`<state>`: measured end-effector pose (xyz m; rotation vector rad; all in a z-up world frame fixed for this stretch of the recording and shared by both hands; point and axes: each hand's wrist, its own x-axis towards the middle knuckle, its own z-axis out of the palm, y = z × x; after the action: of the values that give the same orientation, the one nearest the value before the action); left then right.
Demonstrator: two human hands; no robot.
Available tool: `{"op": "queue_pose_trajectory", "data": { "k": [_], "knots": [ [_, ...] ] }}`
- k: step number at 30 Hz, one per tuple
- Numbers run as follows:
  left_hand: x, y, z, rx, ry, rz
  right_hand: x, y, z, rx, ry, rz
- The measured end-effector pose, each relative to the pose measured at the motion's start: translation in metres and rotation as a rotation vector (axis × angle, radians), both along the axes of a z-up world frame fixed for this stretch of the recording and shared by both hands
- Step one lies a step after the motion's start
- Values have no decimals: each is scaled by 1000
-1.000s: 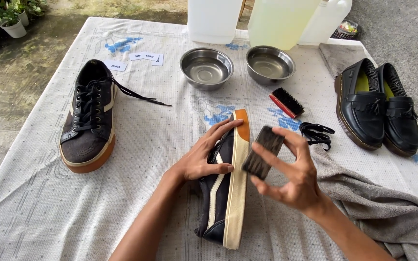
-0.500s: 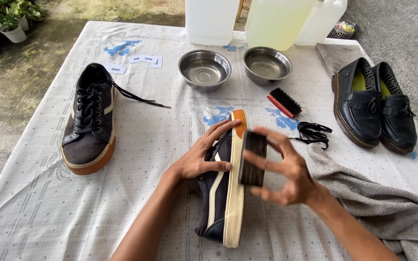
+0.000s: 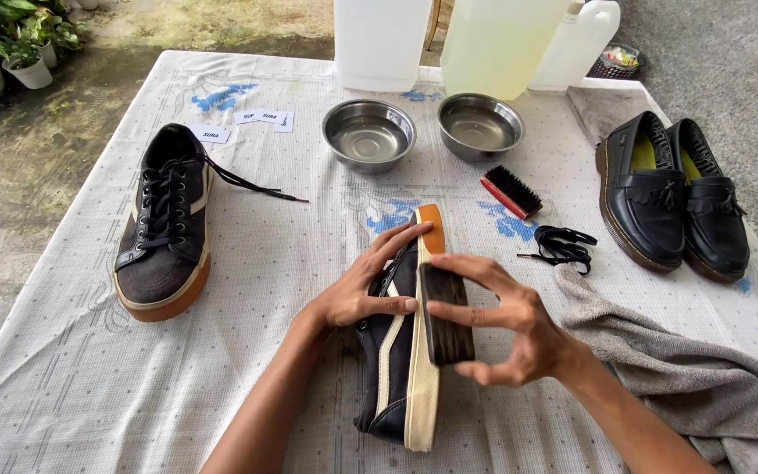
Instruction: The person dips a brush into a bowl of liquid and scrubs the side and sole of a sneaker. They continue to scrub the shoe with the brush, focusing on the rubber midsole and the fabric upper.
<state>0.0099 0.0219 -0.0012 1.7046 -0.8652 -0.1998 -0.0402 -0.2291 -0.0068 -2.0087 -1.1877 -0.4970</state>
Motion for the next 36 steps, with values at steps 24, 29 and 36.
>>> {"op": "queue_pose_trajectory", "data": {
  "k": [24,29,36],
  "knots": [
    [6,6,-9,68,-25,-81,-20,7,56,-261,50,125],
    [9,6,-16,54,-37,-84,11,2,51,-244,-90,-96],
    [7,6,-11,33,-62,-80,-13,-4,37,-159,35,107]
  ]
}}
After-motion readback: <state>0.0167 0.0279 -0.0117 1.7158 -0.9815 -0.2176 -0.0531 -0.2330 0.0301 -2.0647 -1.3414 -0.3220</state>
